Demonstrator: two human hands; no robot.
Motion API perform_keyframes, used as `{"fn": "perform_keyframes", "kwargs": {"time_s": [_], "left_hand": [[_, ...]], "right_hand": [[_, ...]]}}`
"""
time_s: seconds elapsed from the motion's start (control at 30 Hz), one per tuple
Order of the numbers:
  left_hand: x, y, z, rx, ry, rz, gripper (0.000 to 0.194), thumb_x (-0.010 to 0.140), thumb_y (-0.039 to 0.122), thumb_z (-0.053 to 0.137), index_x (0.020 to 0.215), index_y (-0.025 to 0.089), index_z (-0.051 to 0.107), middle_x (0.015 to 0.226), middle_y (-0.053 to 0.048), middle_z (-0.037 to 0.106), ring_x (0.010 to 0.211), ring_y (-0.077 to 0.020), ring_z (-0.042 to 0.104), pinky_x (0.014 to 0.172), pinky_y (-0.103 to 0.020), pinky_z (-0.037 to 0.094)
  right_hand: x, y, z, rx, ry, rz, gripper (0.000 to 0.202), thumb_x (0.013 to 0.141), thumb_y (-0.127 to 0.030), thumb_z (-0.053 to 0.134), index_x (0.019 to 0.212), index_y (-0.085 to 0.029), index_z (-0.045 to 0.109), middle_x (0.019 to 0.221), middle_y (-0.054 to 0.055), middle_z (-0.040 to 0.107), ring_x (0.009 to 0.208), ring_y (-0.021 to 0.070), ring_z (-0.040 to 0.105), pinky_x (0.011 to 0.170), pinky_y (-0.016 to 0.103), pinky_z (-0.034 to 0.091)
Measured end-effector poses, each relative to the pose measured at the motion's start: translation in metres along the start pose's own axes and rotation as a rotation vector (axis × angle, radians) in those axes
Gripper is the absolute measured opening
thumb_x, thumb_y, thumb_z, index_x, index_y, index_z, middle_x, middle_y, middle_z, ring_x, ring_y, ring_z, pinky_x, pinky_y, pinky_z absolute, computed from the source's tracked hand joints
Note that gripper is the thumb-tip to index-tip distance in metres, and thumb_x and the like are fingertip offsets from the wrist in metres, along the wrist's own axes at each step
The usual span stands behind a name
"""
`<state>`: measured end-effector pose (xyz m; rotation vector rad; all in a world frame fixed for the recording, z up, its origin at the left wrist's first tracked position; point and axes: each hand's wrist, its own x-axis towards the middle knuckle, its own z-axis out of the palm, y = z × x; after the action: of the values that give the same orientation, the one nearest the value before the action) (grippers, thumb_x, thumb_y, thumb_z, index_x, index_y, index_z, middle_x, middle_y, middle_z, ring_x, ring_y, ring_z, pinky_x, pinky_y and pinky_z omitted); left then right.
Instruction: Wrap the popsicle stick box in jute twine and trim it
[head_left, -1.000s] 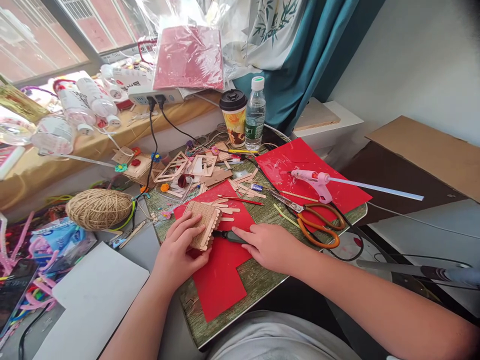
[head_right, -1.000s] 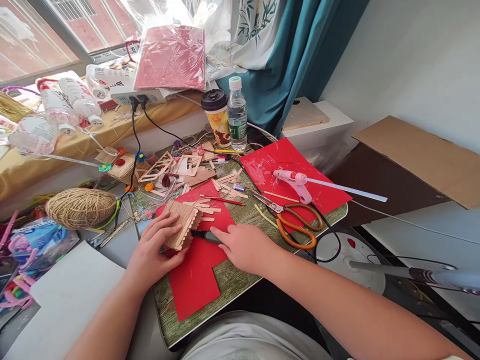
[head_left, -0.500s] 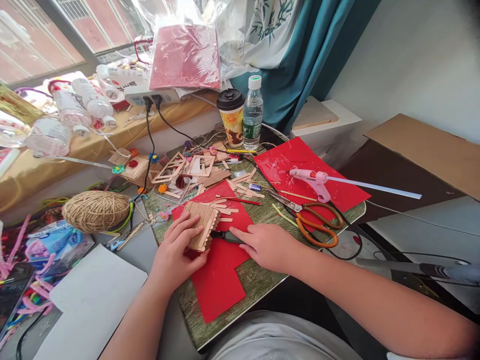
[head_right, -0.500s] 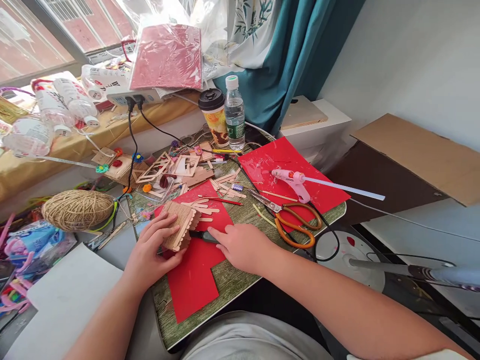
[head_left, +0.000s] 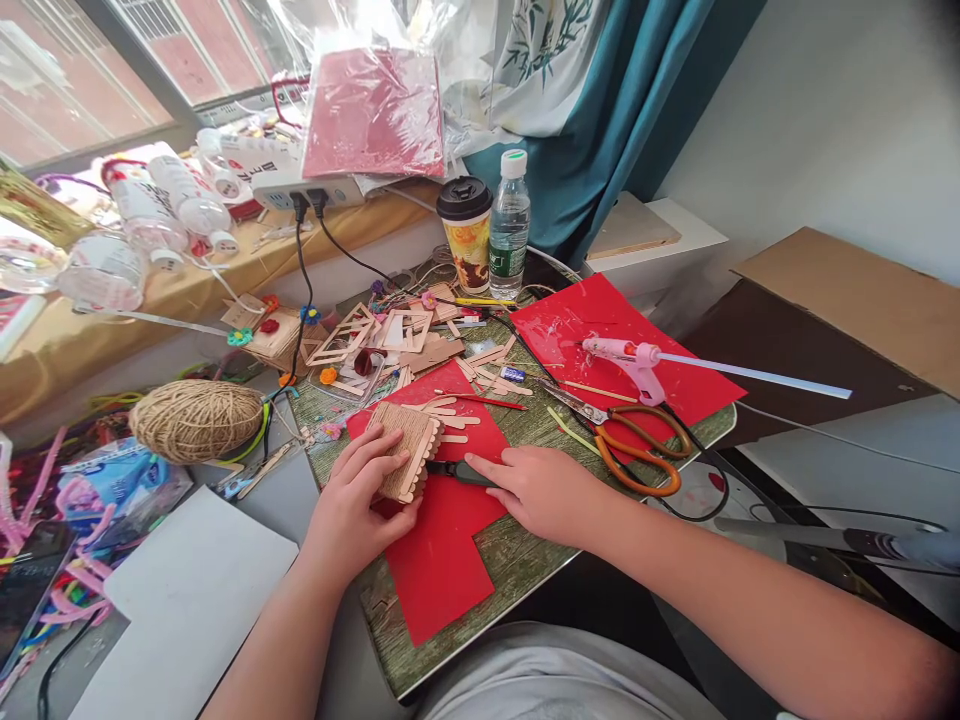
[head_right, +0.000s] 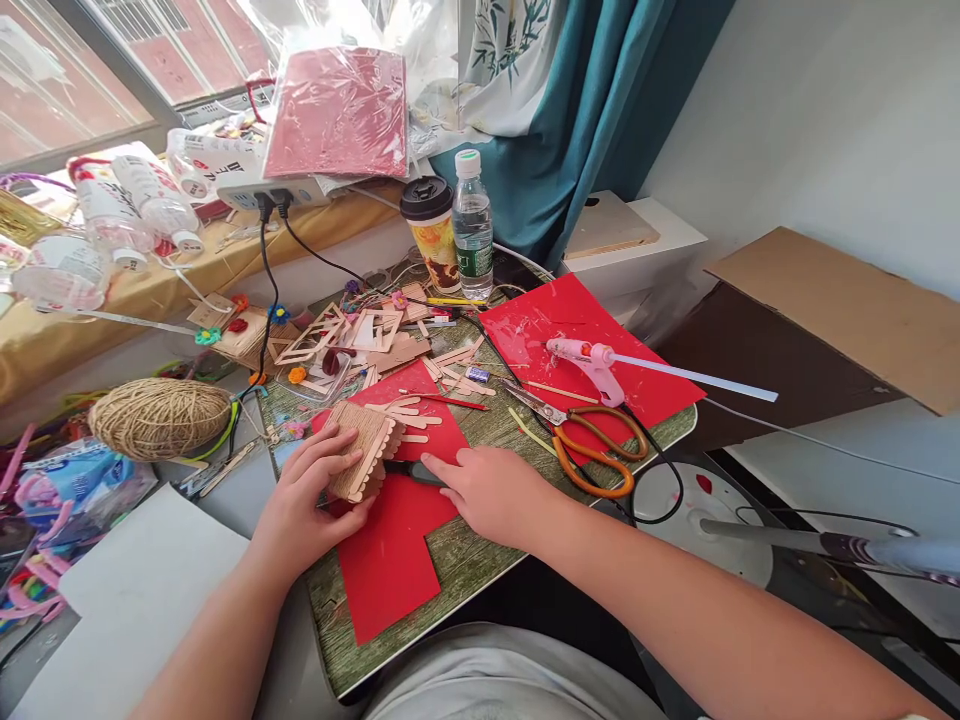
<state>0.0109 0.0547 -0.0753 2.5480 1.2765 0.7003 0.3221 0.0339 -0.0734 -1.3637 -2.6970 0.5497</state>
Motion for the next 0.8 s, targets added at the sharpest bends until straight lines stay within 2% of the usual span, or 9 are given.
{"fn": "perform_keyframes", "kwargs": {"time_s": [0.37, 0.57, 0.8], "left_hand": [[0.001, 0.001, 0.000, 0.003, 0.010, 0.001, 0.052, 0.084, 0.023, 0.080, 0.131, 0.029, 0.059, 0.148, -0.012, 0.065, 0.150, -0.0387, 0.051, 0.118, -0.065, 0.049], [0.002, 0.002, 0.000, 0.007, 0.010, 0.006, 0.053, 0.084, 0.023, 0.081, 0.132, 0.029, 0.059, 0.149, -0.012, 0.065, 0.150, -0.0384, 0.051, 0.119, -0.065, 0.049], [0.002, -0.001, -0.001, 0.004, -0.011, 0.016, 0.053, 0.084, 0.024, 0.080, 0.133, 0.028, 0.060, 0.149, -0.012, 0.065, 0.151, -0.0375, 0.050, 0.120, -0.064, 0.048]], "right_hand": [[-0.001, 0.003, 0.001, -0.007, 0.005, -0.018, 0.052, 0.111, -0.032, 0.052, 0.162, -0.022, 0.049, 0.104, 0.011, 0.074, 0.093, 0.0252, 0.070, 0.082, 0.035, 0.049], [0.001, 0.003, 0.001, -0.059, 0.007, -0.025, 0.052, 0.113, -0.035, 0.048, 0.164, -0.025, 0.047, 0.104, 0.012, 0.074, 0.089, 0.0241, 0.071, 0.076, 0.033, 0.047], [0.019, 0.025, -0.017, -0.155, -0.015, -0.154, 0.050, 0.111, -0.037, 0.051, 0.161, -0.028, 0.051, 0.109, 0.012, 0.075, 0.093, 0.0250, 0.069, 0.076, 0.032, 0.045]]}}
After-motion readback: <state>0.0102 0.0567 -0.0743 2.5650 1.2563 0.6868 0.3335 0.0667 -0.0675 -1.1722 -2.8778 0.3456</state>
